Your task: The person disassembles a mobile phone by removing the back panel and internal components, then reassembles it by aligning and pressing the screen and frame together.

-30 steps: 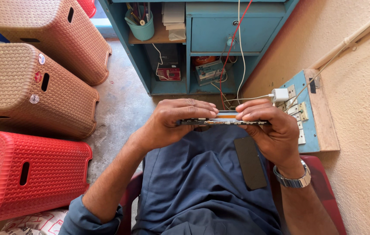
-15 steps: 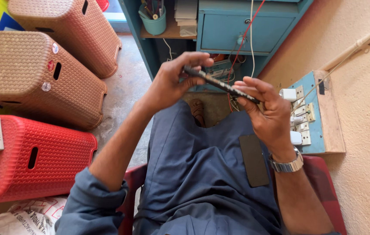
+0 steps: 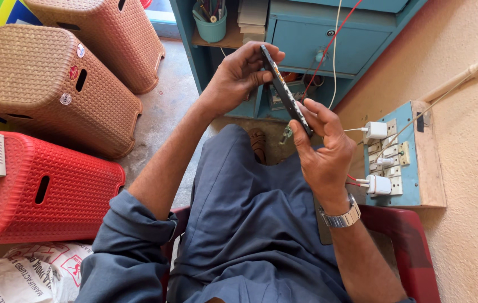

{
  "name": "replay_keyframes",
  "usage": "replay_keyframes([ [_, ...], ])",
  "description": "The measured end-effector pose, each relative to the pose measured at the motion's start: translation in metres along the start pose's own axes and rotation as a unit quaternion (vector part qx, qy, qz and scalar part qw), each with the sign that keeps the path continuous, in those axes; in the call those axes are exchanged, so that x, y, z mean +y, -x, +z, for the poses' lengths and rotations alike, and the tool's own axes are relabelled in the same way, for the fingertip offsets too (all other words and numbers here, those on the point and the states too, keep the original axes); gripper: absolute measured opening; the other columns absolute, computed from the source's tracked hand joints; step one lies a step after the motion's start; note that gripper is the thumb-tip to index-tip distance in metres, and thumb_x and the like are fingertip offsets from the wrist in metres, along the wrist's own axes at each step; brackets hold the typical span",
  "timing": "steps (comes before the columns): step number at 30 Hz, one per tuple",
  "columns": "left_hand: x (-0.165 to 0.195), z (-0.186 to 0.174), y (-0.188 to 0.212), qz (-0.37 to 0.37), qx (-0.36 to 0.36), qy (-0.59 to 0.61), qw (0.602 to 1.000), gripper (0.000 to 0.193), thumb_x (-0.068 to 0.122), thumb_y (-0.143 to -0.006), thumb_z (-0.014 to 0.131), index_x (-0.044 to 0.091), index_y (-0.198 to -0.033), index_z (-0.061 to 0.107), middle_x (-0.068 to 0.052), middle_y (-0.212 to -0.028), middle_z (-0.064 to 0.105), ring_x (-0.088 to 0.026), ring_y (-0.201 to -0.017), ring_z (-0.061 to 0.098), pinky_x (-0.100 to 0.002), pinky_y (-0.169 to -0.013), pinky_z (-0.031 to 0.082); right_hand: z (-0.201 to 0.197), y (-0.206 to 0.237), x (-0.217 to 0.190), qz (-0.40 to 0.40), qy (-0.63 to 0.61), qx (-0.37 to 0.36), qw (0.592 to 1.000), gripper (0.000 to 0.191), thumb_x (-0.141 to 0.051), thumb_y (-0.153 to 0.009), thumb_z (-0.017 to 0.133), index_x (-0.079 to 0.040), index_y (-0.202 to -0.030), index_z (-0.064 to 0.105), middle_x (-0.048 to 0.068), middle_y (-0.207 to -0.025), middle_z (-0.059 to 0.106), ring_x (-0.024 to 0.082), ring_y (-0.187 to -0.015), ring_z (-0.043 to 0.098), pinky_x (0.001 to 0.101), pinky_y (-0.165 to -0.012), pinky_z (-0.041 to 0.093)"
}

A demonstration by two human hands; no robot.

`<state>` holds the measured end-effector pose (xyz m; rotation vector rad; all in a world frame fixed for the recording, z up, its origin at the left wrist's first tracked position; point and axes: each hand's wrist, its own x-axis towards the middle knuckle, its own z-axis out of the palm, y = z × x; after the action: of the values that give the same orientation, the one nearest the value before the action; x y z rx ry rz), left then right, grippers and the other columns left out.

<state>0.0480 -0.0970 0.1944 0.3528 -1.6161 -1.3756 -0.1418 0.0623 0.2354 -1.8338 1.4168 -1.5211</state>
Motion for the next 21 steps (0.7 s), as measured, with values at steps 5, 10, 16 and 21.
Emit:
replay_keyframes([
  [5,0.003,-0.002,-0.003,-0.035,0.005,-0.006,0.999,0.043,0.003,-0.104,0.066,0.001,-0.144,0.050,-0.012,-0.141,0.064,-0.019,-0.133,0.062,-0.035,-0.116,0.054,0.001,-0.004,-0.004,-0.007,-0.021,-0.004,1.000,0.041,-0.004,-0.100,0.077,0.001,-0.136,0.059,0.016,-0.127,0.074,0.019,-0.121,0.073,0.0301,-0.104,0.058],
  [10,0.003,0.002,-0.008,-0.090,0.018,-0.005,0.996,0.048,0.017,-0.103,0.064,0.003,-0.146,0.050,-0.011,-0.137,0.067,-0.019,-0.127,0.067,-0.036,-0.107,0.057,0.004,-0.005,-0.016,0.005,-0.029,-0.013,0.999,0.053,-0.014,-0.092,0.086,0.002,-0.135,0.059,0.015,-0.124,0.075,0.017,-0.113,0.073,0.0290,-0.100,0.060],
  [16,-0.005,0.006,-0.008,-0.101,0.008,-0.006,0.995,0.051,0.030,-0.101,0.066,0.003,-0.143,0.056,-0.008,-0.128,0.071,-0.019,-0.123,0.069,-0.036,-0.106,0.060,0.009,-0.010,-0.028,0.043,-0.088,0.000,0.995,0.052,-0.019,-0.089,0.089,0.002,-0.127,0.061,0.010,-0.112,0.076,0.009,-0.099,0.072,0.0231,-0.088,0.061],
  [21,-0.011,0.006,-0.008,-0.106,0.011,-0.009,0.994,0.051,0.033,-0.101,0.066,0.003,-0.142,0.058,-0.008,-0.125,0.072,-0.017,-0.119,0.070,-0.035,-0.104,0.062,0.013,-0.013,-0.033,0.037,-0.106,0.013,0.994,0.050,-0.017,-0.089,0.090,0.002,-0.123,0.060,0.008,-0.109,0.075,0.009,-0.098,0.072,0.0226,-0.088,0.061],
])
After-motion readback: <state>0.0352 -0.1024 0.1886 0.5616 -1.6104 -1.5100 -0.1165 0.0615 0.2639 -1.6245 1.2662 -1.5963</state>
